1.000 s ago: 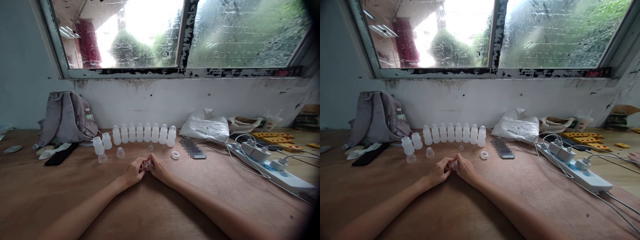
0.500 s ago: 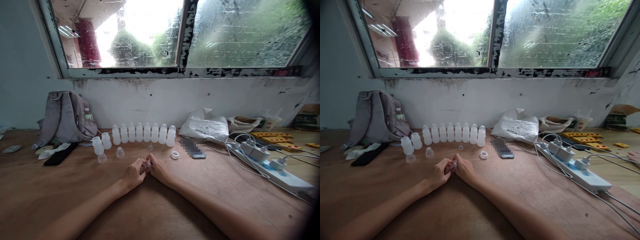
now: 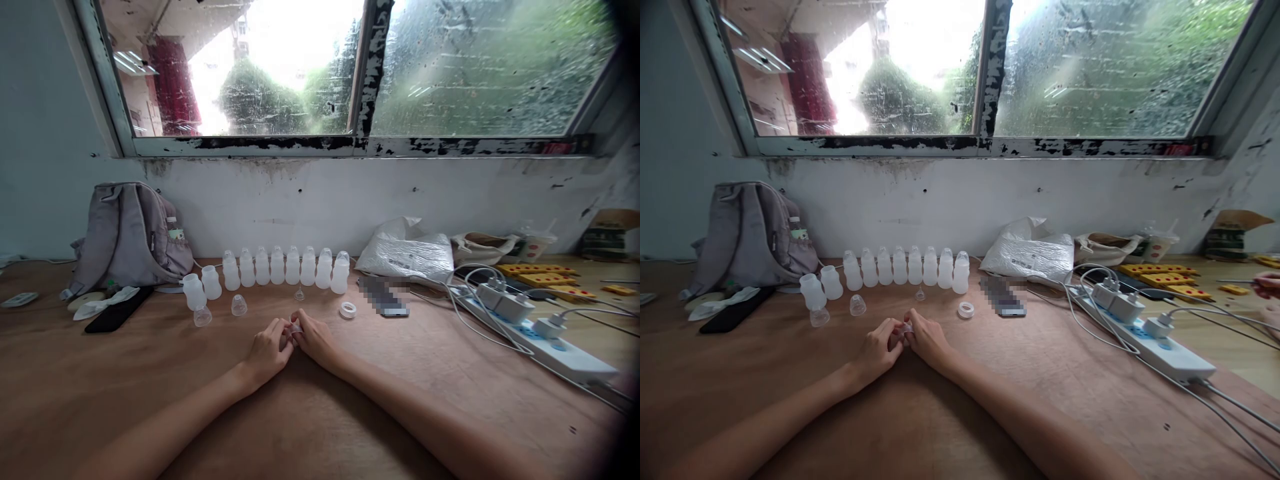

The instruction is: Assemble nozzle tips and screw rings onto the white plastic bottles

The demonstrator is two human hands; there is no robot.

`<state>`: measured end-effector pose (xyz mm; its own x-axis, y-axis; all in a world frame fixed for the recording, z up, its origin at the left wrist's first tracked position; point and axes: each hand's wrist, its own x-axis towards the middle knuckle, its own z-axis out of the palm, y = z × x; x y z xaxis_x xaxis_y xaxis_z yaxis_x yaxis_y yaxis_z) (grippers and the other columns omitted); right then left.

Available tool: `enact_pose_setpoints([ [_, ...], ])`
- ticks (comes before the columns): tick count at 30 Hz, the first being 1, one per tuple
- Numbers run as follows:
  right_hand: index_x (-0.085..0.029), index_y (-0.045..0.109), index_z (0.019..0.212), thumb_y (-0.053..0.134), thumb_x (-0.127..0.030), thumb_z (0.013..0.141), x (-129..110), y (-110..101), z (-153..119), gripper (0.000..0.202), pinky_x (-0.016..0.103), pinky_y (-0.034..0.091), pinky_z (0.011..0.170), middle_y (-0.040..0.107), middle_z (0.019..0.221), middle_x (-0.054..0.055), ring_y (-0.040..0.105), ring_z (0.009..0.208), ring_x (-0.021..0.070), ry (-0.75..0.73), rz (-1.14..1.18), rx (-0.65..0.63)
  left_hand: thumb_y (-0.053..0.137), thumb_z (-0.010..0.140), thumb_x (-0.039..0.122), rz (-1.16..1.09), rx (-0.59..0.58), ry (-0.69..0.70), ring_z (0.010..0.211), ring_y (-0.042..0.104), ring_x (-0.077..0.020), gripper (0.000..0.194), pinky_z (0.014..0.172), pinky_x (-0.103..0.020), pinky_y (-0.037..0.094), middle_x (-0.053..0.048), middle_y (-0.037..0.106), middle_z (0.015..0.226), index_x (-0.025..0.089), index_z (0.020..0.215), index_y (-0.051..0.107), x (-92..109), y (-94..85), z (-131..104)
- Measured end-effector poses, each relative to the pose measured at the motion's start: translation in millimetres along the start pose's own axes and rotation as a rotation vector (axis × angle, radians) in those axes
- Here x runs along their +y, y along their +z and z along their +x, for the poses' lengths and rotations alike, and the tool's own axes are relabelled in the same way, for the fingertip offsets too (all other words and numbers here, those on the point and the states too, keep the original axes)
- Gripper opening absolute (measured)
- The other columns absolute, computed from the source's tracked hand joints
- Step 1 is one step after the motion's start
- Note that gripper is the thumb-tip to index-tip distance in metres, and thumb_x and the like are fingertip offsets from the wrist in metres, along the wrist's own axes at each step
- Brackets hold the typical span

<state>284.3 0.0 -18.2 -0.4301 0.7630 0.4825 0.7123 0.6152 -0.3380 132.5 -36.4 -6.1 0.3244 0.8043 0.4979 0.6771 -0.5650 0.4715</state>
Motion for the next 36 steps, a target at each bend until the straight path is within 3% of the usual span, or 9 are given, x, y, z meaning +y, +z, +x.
enact_pose_setpoints([
  [8,-0.022,0.048,0.083,0.047,-0.014,0.07,-4,-3,-1,0.015,0.021,0.032,0.055,0.061,0.075,0.0,0.054,0.063,0.0133,-0.074,0.062,-0.016,0.047,0.075,0.02,0.136,-0.048,-0.063,0.068,0.058,-0.0152,0.012,0.058,-0.023,0.04,-0.001,0.058,0.078,0.021,0.086,0.049,-5,0.9,1],
  [17,-0.02,0.05,0.091,0.043,-0.015,0.075,-4,-4,-2,0.018,0.022,0.036,0.058,0.061,0.08,0.004,0.055,0.067,0.0142,-0.13,0.065,-0.006,0.047,0.075,0.021,0.08,-0.008,-0.079,0.069,0.057,-0.0151,0.011,0.06,-0.023,0.041,0.0,0.057,0.077,0.021,0.085,0.049,-7,-0.3,3],
  [21,-0.019,0.05,0.097,0.043,-0.02,0.079,-4,-6,-1,0.019,0.022,0.038,0.058,0.059,0.077,0.002,0.053,0.062,0.0125,-0.112,0.177,0.036,0.045,0.078,0.023,-0.174,0.051,-0.133,0.067,0.056,-0.0132,0.011,0.062,-0.024,0.043,-0.001,0.058,0.079,0.02,0.087,0.05,-17,1.9,7],
  [27,-0.018,0.046,0.106,0.037,-0.029,0.086,-2,-8,4,0.025,0.021,0.039,0.055,0.053,0.066,-0.001,0.048,0.054,0.0102,-0.014,0.336,0.126,0.043,0.076,0.023,-0.749,0.068,-0.353,0.044,0.047,-0.0066,0.021,0.035,-0.016,0.032,0.001,0.055,0.073,0.018,0.096,0.045,-42,10.0,17],
  [32,-0.019,0.051,0.094,0.04,-0.03,0.085,0,-2,3,0.018,0.021,0.038,0.057,0.056,0.073,0.001,0.049,0.06,0.0111,-0.091,0.231,0.065,0.045,0.072,0.023,-0.843,-0.028,-0.339,0.042,0.047,-0.0074,0.02,0.035,-0.016,0.032,0.003,0.051,0.059,0.016,0.09,0.05,-39,8.4,17],
  [36,-0.019,0.049,0.084,0.039,-0.028,0.086,-2,-2,1,0.014,0.022,0.037,0.058,0.057,0.076,0.003,0.051,0.063,0.0122,-0.14,0.156,0.038,0.031,0.081,0.039,-0.98,-0.071,-0.38,0.045,0.051,-0.0099,0.032,0.036,-0.018,0.034,-0.001,0.054,0.067,0.016,0.095,0.048,-30,0.9,16],
])
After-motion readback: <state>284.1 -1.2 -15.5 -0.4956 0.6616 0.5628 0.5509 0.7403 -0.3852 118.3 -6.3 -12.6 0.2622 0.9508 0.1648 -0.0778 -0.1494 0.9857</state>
